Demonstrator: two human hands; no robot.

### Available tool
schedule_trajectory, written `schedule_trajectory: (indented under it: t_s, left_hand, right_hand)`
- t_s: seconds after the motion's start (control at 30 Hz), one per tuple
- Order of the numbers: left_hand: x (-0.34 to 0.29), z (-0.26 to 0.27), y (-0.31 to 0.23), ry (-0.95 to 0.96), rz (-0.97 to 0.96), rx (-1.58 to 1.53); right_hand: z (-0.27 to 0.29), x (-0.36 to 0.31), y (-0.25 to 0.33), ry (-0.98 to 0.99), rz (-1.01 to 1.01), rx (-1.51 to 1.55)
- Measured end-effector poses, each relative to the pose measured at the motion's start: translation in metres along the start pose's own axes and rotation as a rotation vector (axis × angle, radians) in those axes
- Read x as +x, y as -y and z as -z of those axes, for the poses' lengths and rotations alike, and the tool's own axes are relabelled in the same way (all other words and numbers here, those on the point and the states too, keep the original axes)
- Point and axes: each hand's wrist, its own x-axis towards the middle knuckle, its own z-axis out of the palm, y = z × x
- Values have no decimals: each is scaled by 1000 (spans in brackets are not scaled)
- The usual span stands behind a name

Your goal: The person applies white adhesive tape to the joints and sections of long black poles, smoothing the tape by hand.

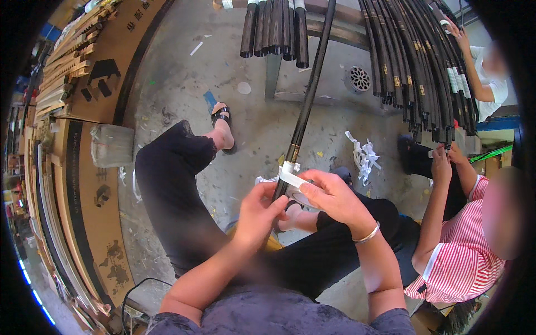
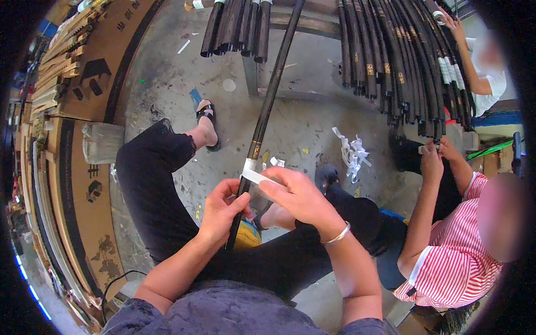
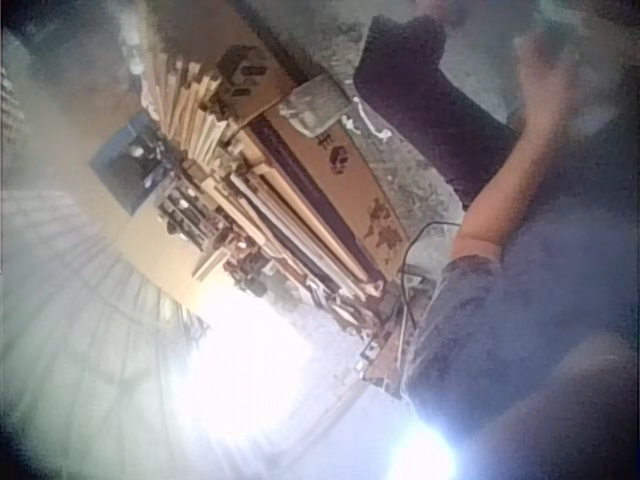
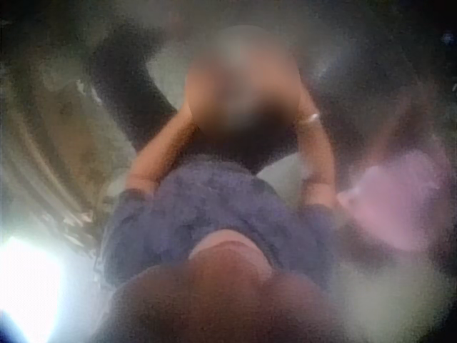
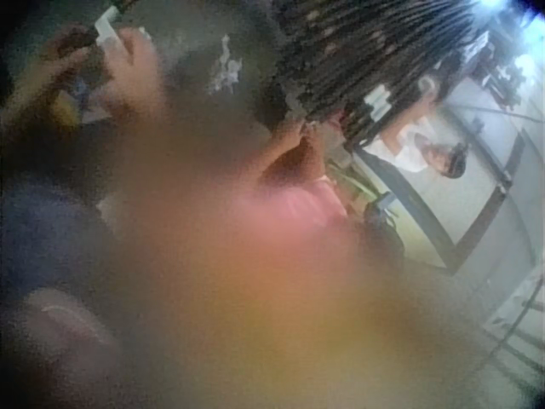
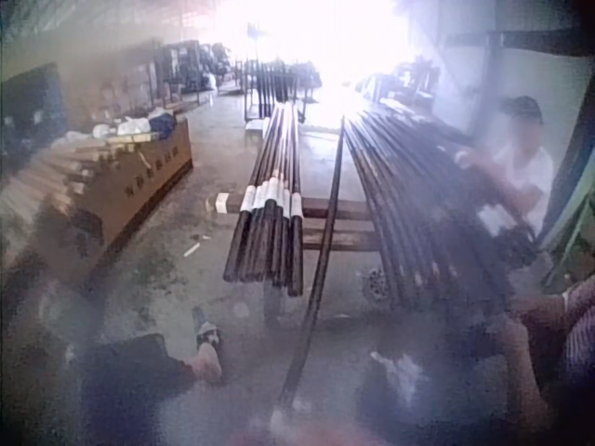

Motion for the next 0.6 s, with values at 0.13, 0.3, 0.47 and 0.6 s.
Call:
schedule_trajectory:
  t_s: [0.13, 0.3, 0.47, 0.6]
  left_hand:
    - [-4, 3, 0, 42, -7, -95]
    - [-8, 7, -3, 77, -18, -156]
    - [-10, 11, -5, 157, -14, -247]
    - [-13, 11, -12, 211, 52, -306]
  right_hand:
    - [-3, 6, -4, 44, -20, 40]
    - [-8, 14, -5, 49, -26, 69]
    - [-13, 22, -7, 87, 14, 140]
    - [-17, 25, -1, 119, 32, 174]
